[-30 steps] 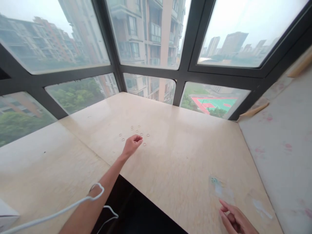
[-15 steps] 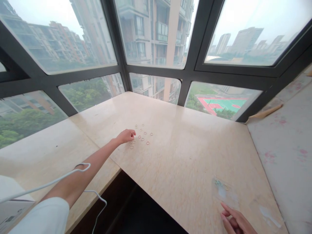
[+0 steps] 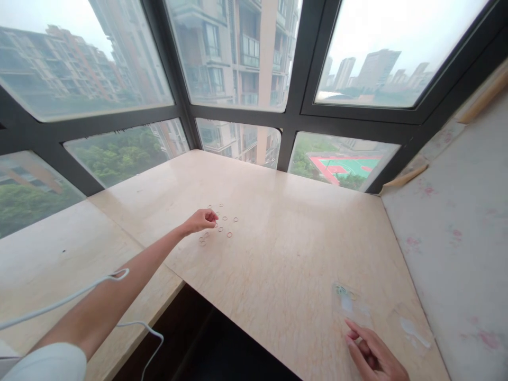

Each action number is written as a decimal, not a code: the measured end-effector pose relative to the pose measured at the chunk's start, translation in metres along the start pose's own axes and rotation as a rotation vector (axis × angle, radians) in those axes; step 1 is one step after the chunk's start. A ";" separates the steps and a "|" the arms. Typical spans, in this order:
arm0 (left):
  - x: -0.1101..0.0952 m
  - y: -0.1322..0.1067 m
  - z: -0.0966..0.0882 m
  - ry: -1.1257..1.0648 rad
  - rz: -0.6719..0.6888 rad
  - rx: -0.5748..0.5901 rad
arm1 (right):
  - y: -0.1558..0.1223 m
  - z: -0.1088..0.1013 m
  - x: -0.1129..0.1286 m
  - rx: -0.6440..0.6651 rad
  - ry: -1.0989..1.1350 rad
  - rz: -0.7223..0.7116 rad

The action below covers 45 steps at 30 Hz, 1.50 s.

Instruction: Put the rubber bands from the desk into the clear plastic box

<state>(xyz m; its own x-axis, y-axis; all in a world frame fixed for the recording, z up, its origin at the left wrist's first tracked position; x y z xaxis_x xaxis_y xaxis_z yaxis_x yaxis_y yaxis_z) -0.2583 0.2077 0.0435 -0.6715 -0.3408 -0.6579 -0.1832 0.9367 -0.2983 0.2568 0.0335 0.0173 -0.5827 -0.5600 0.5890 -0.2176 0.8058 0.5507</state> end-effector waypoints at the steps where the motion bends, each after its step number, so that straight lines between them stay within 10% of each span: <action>1: -0.009 -0.003 0.004 -0.060 0.007 0.016 | 0.000 0.000 0.001 -0.006 -0.001 0.000; 12: -0.146 -0.041 0.075 -0.569 0.143 0.237 | 0.007 0.004 0.014 -0.001 0.062 0.040; 18: -0.222 -0.077 0.174 -0.558 0.211 0.341 | 0.008 0.008 0.013 0.035 0.088 0.116; 25: -0.300 -0.140 0.280 -0.126 0.643 0.314 | 0.007 0.005 0.012 0.008 0.121 0.142; 33: -0.292 -0.146 0.314 0.185 0.761 0.247 | 0.007 0.003 0.011 -0.021 0.156 0.135; 45: -0.229 -0.112 0.254 -0.005 0.582 0.168 | 0.007 0.001 0.014 -0.018 0.128 0.152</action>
<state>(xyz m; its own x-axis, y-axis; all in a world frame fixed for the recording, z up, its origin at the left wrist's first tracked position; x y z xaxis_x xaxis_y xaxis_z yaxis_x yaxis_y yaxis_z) 0.0985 0.1603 0.0525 -0.6238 0.2230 -0.7491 0.3295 0.9441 0.0067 0.2469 0.0320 0.0291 -0.5032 -0.4533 0.7358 -0.1203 0.8799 0.4597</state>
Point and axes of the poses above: each hand's wrist, its own y-axis towards the middle knuckle, its own z-axis out of the palm, x = y × z, the point moved 9 cm from there along y, towards the middle knuckle, and after that the axes turned 15 degrees about -z, right-handed, at the moved point
